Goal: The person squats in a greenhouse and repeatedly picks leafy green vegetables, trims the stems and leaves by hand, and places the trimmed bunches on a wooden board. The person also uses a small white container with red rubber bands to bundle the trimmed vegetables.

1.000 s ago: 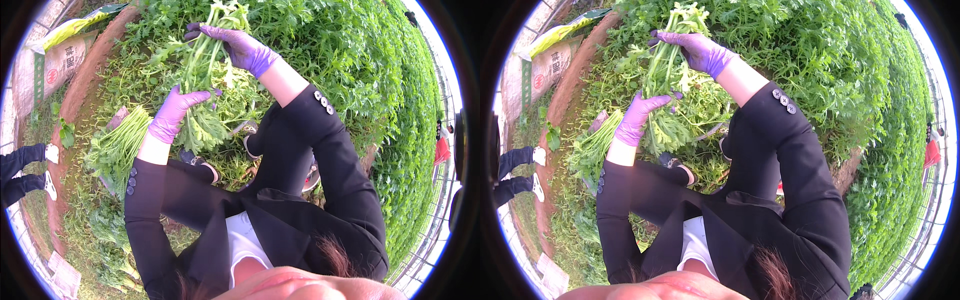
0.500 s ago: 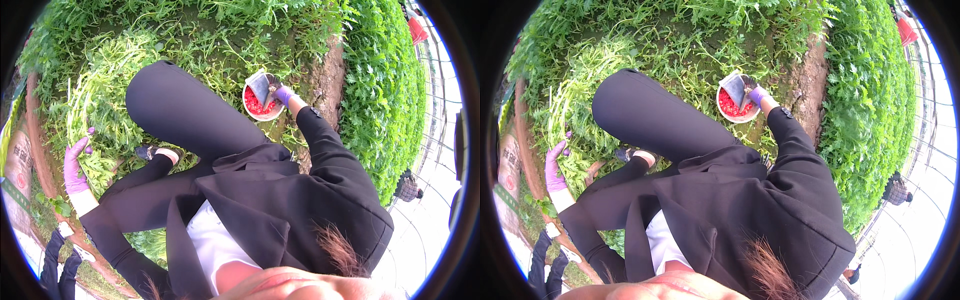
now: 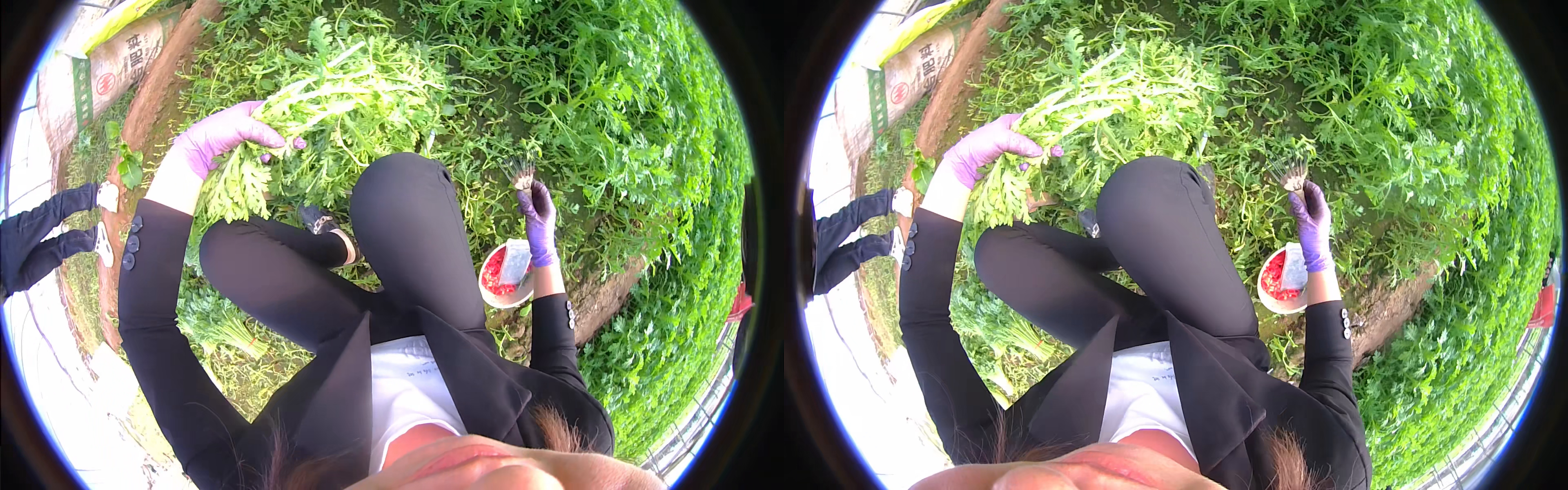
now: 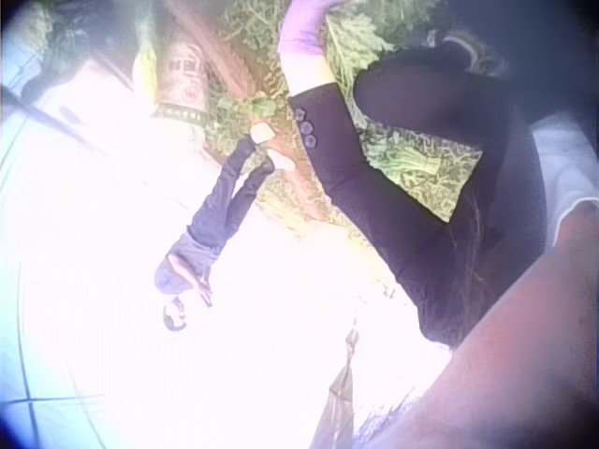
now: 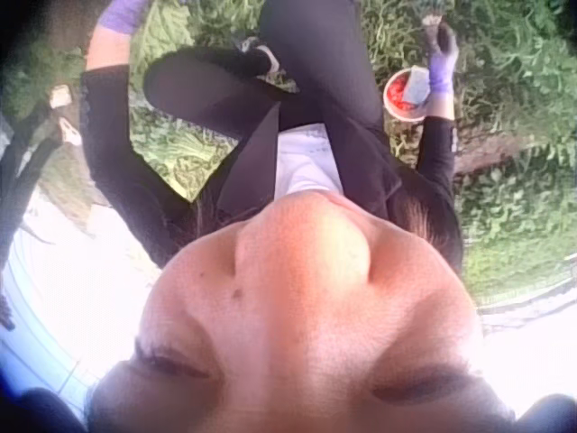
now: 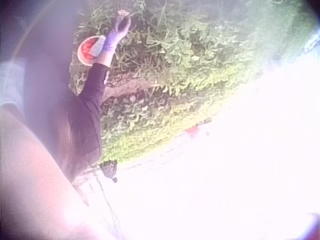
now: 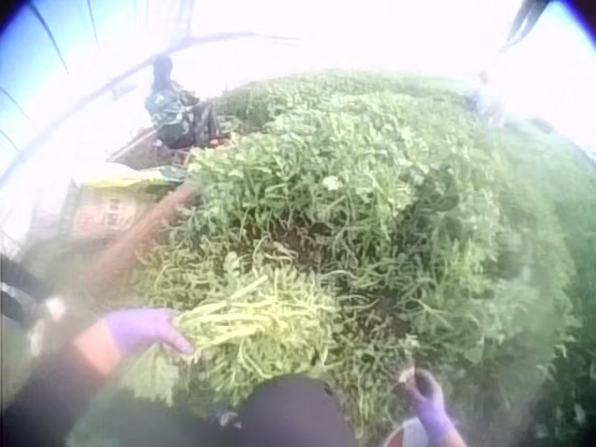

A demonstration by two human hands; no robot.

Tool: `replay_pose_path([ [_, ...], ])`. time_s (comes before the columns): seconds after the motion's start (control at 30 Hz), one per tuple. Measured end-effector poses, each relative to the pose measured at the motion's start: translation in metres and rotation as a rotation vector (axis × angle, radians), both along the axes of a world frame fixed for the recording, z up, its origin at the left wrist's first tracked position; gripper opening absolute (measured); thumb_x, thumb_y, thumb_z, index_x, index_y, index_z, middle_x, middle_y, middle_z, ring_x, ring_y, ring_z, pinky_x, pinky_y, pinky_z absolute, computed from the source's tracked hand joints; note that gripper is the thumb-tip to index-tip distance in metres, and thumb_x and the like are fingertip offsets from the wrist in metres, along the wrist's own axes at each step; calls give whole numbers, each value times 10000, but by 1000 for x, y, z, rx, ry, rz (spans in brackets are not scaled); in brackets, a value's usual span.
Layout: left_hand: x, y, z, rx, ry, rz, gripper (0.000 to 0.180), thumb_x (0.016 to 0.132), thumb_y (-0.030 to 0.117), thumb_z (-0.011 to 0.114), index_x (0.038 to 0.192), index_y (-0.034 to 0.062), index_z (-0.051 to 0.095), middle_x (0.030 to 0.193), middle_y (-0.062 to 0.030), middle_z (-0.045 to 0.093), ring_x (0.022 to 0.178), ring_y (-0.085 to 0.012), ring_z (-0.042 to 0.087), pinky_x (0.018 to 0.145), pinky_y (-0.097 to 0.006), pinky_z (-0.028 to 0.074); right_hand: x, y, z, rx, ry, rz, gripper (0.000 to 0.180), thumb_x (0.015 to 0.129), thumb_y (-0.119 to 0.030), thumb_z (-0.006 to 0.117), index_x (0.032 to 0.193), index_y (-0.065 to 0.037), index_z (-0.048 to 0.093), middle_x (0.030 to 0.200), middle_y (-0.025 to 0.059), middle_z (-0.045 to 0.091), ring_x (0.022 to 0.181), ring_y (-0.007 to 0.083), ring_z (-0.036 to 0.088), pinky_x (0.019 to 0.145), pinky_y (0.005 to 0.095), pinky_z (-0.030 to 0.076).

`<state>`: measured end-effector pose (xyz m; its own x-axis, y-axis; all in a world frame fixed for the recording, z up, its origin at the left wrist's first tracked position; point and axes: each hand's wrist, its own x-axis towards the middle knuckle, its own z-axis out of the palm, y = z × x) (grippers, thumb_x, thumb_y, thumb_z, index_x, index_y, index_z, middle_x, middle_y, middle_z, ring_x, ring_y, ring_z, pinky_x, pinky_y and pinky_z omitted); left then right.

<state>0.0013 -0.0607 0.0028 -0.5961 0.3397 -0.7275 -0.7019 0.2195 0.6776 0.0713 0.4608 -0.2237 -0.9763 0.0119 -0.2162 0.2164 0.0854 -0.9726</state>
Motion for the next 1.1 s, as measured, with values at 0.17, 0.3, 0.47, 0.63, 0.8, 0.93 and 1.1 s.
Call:
replay_pose_path([
  [0.17, -16, -13, -16, -56, 45, -65, 533, 771, 8, 728, 1278, -30, 569, 1036, -98, 731, 878, -119, 672, 693, -245, 535, -129, -192, 78, -170, 90, 723, 381, 851, -212, 786, 1145, 1, 671, 1025, 77, 713, 918, 133, 653, 858, 271, 524],
  [0.3, -21, -37, 1, -103, 48, -164, 557, 747, -5, 729, 1278, -41, 564, 1027, -91, 731, 901, -131, 670, 741, -256, 534, -176, -256, 85, 197, 380, 828, 376, 844, -372, 763, 1050, -58, 743, 941, 112, 736, 855, 204, 699, 817, 322, 541],
  [0.47, -11, -70, 33, -438, 53, -92, 563, 722, -25, 696, 1271, -48, 574, 1079, -96, 721, 920, -166, 671, 853, -263, 513, -188, -238, 78, 466, -119, 608, 405, 858, -353, 768, 1084, -19, 731, 936, 117, 746, 849, 141, 696, 829, 291, 544],
  [0.63, -26, -67, 13, -435, 235, -250, 616, 730, 10, 684, 1320, -69, 527, 1061, -75, 692, 936, -117, 610, 830, -271, 500, -180, -298, 90, 147, 213, 885, 394, 858, -352, 761, 1077, -26, 730, 920, 109, 744, 837, 175, 698, 797, 295, 538],
  [0.8, -13, -85, 27, -698, 365, -358, 556, 747, -38, 575, 1298, 28, 595, 1103, -111, 700, 1027, -195, 639, 931, -324, 488, -200, -278, 121, 777, 77, 680, 401, 857, -413, 739, 1036, -54, 753, 896, 99, 755, 805, 173, 716, 768, 298, 553],
  [0.93, -9, -68, 26, -1070, 815, -617, 476, 791, -40, 512, 1252, 29, 608, 1053, -210, 688, 1000, -345, 670, 904, -416, 521, -202, -287, 121, 175, -1, 846, 345, 865, -312, 758, 1011, 0, 740, 858, 60, 736, 760, 82, 671, 662, 242, 521],
  [1.1, -7, -54, 33, -1539, 1121, -1072, 413, 856, 80, 572, 1266, 32, 584, 894, -101, 674, 868, -257, 662, 784, -376, 526, -212, -297, 109, 737, 140, 839, 501, 831, -529, 711, 1006, -62, 760, 854, 103, 740, 769, 215, 704, 814, 341, 540],
])
